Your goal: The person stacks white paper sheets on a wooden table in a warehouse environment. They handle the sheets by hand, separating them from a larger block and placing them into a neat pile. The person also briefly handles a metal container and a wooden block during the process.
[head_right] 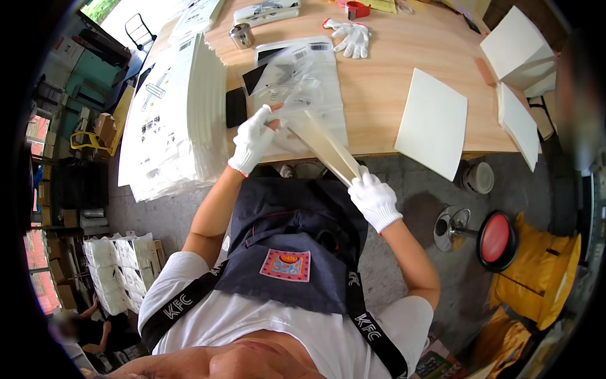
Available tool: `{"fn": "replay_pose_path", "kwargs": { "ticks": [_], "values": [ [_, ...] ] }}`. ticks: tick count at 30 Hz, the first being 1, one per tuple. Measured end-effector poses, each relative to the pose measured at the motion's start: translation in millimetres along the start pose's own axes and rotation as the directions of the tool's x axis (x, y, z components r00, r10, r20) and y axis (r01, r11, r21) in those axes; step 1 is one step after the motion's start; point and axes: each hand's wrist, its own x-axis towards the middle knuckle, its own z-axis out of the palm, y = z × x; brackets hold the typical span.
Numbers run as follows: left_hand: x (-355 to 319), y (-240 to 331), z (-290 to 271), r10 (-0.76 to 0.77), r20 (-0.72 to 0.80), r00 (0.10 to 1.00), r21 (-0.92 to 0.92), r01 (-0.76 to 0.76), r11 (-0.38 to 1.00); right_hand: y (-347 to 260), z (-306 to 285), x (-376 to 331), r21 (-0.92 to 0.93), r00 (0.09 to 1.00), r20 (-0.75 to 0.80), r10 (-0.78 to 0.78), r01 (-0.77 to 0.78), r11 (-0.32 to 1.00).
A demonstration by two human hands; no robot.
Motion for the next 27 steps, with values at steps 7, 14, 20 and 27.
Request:
{"fn": "replay_pose_path", "kwargs": {
  "ticks": [7,14,20,27],
  "values": [
    [-56.5,-0.9,5.5,0.421,0.133,0.897,-0.098,-0.411,0.906,-12.5,-19.8,49.8,0.269,0.988,0.155,0.023,-0.064,0.961],
    [-74.6,-18.4,29.3,0.729,0.06,0.682,-0.21,-0.705,0.677,-1.5,48.3,65.2,0.966,0.966,0.258,0.025,-0.257,-0.019],
    [-60.8,53.4,66.4,0.625,0.071,0.778,-0.256,-0.591,0.765,-74.1,66.6,97.5,0.938,0.939,-0.141,0.312,0.026,0.345],
    [-45.0,-27.8,63.1,0.144,0.003,0.99,-0.185,-0.14,0.973,-100.7,-2.6,59.8,0.322,0.961,-0.278,0.01,0.084,0.943]
  ]
}}
